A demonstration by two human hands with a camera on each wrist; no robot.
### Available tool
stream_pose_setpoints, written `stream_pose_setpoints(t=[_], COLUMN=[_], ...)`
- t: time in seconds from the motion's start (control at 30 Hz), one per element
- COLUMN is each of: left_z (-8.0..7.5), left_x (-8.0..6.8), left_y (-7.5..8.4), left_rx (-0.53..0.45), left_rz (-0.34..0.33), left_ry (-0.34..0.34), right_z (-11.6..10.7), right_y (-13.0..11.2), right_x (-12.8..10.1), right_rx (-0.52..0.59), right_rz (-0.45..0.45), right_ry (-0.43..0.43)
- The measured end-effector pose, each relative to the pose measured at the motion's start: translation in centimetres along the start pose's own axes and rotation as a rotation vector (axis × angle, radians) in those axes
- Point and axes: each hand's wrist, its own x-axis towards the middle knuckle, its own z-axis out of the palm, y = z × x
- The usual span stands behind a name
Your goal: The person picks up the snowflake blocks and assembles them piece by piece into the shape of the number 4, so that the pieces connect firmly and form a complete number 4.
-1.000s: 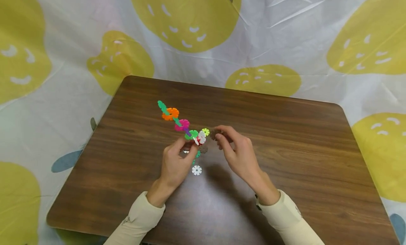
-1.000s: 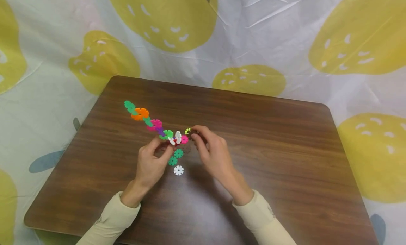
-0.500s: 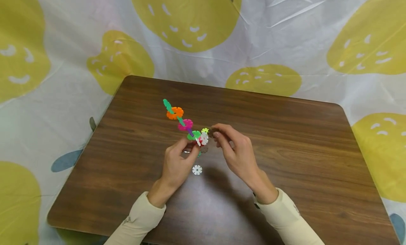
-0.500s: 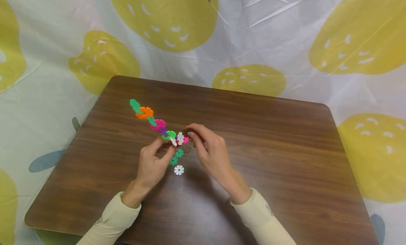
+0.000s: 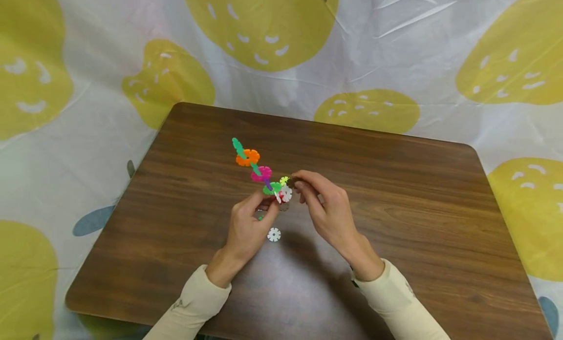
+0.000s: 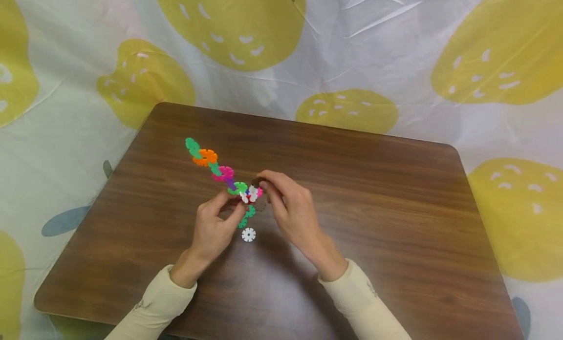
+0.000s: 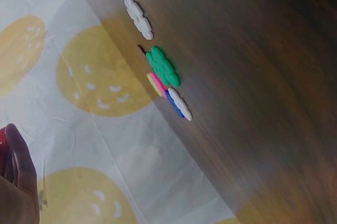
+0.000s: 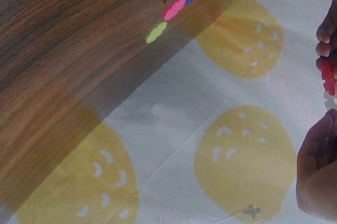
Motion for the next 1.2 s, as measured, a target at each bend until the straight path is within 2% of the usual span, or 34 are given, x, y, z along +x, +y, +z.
stream_pose_setpoints(t=[0.57, 0.97, 1.2], left_z=[-0.08, -0.1, 0.0], left_x=[-0.04, 0.09, -0.02], left_y=[0.11, 0.16, -0.11], left_rx=[-0.019, -0.024, -0.054], left_rz=[-0.017, 0.004, 0.008], left_ry=[-0.019, -0.023, -0.008], right_z=[0.39, 0.58, 1.01], right_y=[0.02, 0.06, 0.34], right_x=[0.12, 0.06, 0.01], right_rx=[-0.014, -0.015, -0.015], right_rz=[0.018, 0.025, -0.023], right_ry=[-0.016, -0.008, 0.009])
